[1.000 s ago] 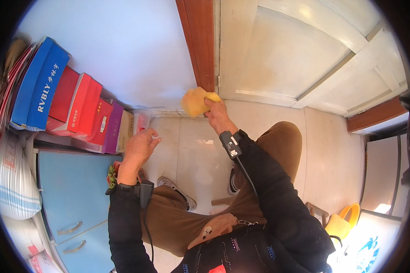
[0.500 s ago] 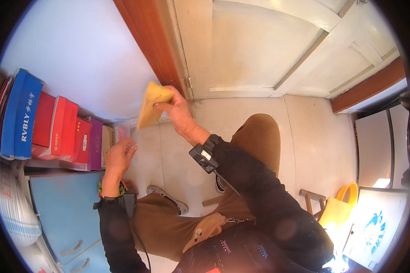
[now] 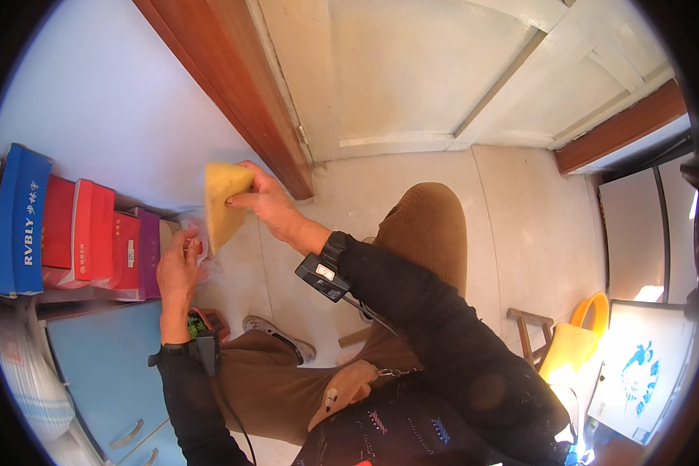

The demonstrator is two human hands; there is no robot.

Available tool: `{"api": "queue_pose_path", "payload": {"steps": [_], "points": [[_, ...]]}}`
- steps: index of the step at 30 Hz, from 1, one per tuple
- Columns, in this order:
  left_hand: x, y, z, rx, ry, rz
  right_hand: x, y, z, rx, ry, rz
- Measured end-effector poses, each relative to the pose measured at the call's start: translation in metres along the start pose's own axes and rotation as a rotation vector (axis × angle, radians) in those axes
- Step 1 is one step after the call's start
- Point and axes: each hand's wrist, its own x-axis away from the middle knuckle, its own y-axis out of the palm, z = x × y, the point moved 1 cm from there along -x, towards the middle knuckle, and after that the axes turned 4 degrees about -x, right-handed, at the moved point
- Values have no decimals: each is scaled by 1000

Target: The person wipes a white interior door with a yellow sponge, then moves to a green exterior door and wipes its surface and frame. The person dips the sponge into a yellow bucket of water mid-task and continues wiping both doors.

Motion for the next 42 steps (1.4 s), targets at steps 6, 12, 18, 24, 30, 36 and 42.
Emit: {"api": "queue_pose_path", "payload": {"steps": [6,12,18,24,30,36,42], "points": [[-1,0,0,13,2,-24,0,4,4,34,14,-5],[-3,1,-2,-3,12,-34,3,8,3,54,24,-15],[-2,0,0,42,-29,-72,3,9,5,62,35,-22],[-5,0,2,151,-67,-96,5,12,5,64,60,-12],[-6,6,14,427,11,50,5,9,5,-47,17,-121],[-6,4,14,477,-11,-125,5,6,15,-246,143,-147],[-6,6,5,149,-124,36,28,16,33,-264,397,39]]}}
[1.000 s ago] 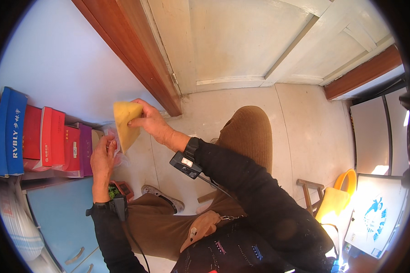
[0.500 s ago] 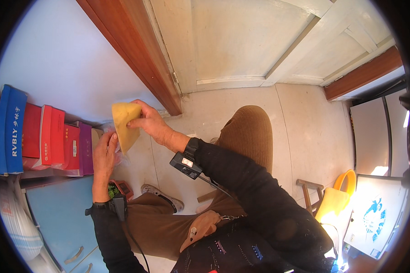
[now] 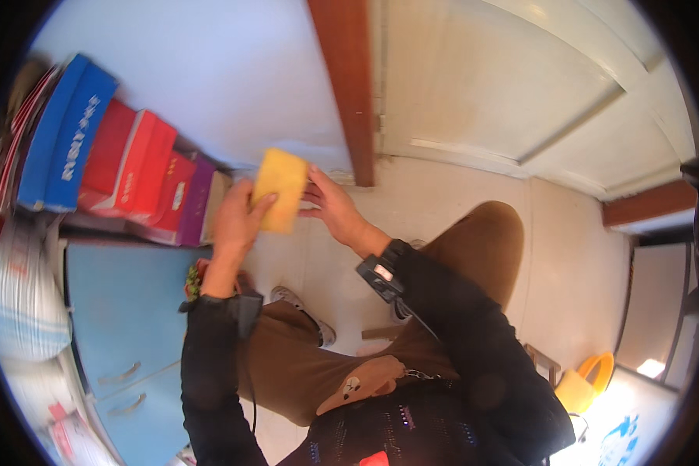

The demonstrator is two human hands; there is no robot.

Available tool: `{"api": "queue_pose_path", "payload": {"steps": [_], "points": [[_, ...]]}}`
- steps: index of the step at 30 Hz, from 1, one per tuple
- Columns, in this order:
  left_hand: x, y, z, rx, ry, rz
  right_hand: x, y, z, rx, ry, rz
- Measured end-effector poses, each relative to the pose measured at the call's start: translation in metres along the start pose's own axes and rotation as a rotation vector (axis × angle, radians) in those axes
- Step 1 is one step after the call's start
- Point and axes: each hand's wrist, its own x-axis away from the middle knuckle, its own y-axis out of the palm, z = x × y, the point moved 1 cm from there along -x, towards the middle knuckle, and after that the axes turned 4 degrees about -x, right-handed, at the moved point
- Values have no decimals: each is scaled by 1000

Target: The person wipes a white interior door with a yellow sponge, then moves to a green exterior door and wipes its surface and frame. The person dips the sponge into a yellow bucket of water mid-task and continues wiping both doors.

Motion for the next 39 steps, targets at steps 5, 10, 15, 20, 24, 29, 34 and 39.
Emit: {"api": "queue_pose_path", "payload": {"steps": [5,10,15,20,24,29,34,39], "points": [[11,29,-10,-122,121,-198,-17,-58,66,141,-160,-165],[10,44,-21,-190,206,-161,-83,-239,95,418,-1,465],[2,46,-21,-132,160,55,-136,-357,60,1090,-321,234],[16,40,-40,-38,122,193,-160,-317,12,1579,-237,248],[40,36,-53,-2,77,287,-133,-251,-11,1547,-391,408],[77,37,-39,103,64,344,-75,-138,-43,1201,-636,411],[95,39,-34,203,39,362,1,1,-81,983,-723,170],[89,41,-43,103,-40,347,20,74,-110,917,-619,-303]]}}
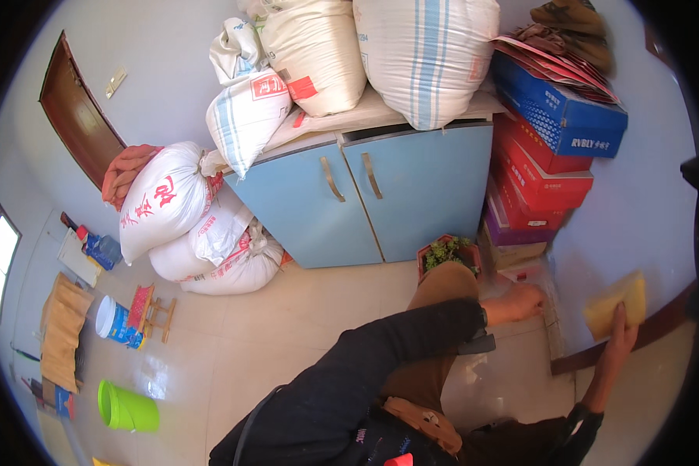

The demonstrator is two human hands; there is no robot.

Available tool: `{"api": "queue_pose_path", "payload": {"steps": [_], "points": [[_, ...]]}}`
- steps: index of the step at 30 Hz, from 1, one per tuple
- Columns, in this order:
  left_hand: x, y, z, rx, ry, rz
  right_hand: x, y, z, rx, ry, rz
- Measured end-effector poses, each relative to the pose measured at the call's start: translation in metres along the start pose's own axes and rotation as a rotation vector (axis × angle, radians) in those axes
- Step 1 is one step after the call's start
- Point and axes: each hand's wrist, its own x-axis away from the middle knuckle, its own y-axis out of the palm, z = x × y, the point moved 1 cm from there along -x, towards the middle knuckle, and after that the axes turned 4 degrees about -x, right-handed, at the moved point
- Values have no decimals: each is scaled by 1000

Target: The person wipes a white interior door with a yellow sponge, then moves to a green exterior door and wipes its surface and frame. The person dips the sponge into a yellow bucket of water mid-task and continues wiping both doors.

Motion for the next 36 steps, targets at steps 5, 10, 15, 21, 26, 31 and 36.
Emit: {"api": "queue_pose_path", "payload": {"steps": [5,10,15,21,26,31,36], "points": [[25,-28,6,-149,-7,59,-33,-10,83,146,41,-244],[21,-50,8,-363,63,-58,-7,-15,186,352,119,-369],[11,-10,-12,-418,141,-265,38,-10,153,107,453,-396],[32,22,-14,-395,142,-678,63,12,55,605,202,-519],[32,20,-14,-9,216,-641,42,36,57,741,125,-678],[13,24,-7,-371,116,-566,7,69,72,856,163,-805],[0,26,-30,-289,28,-704,12,74,83,1014,226,-888]]}}
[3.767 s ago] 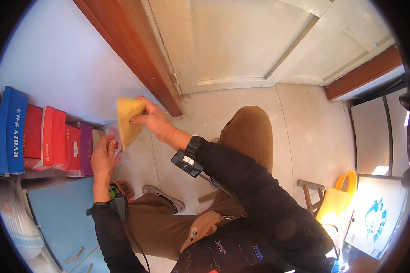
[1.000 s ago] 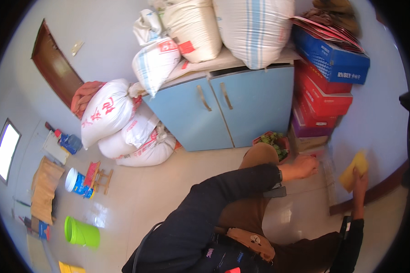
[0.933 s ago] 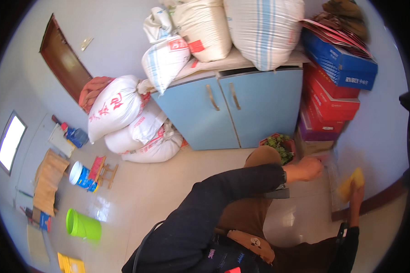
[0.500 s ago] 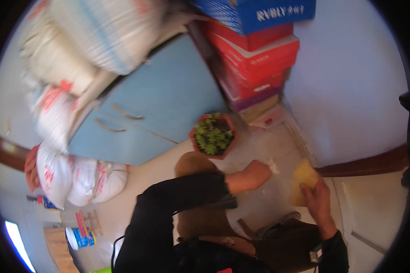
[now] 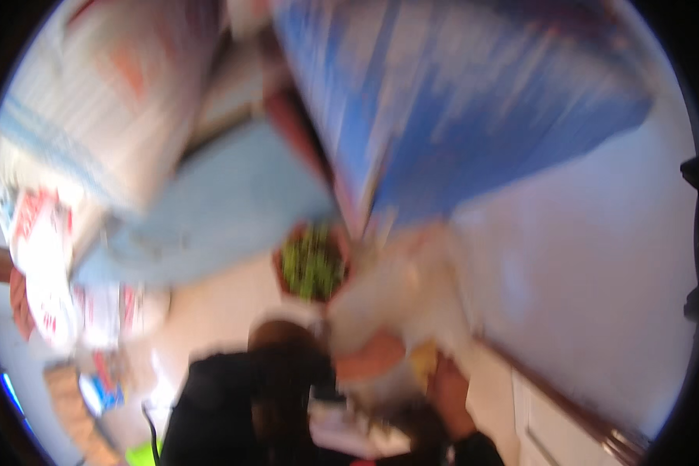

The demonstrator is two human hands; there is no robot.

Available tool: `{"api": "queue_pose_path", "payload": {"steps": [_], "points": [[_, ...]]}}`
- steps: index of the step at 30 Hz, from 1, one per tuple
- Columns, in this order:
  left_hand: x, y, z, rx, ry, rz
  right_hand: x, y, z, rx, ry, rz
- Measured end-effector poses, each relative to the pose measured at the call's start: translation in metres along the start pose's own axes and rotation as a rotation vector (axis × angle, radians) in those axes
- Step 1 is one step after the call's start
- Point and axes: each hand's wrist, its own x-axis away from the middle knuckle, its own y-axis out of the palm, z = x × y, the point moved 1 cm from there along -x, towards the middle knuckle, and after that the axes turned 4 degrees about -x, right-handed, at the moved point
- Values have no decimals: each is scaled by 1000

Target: The person wipes a white interior door with a yellow sponge, then moves to a green exterior door and wipes its surface and frame. The person dips the sponge into a yellow bucket of water mid-task and continues wiping both doors.

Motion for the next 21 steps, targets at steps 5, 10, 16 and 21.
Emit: {"api": "queue_pose_path", "payload": {"steps": [5,10,16,21], "points": [[-2,18,0,57,-90,-20,12,38,7,-83,19,2],[-6,17,15,94,-133,134,10,44,9,-28,68,96],[7,22,5,164,-192,37,17,69,19,-11,123,122],[54,19,3,310,-349,-155,57,86,12,-67,92,-57]]}}
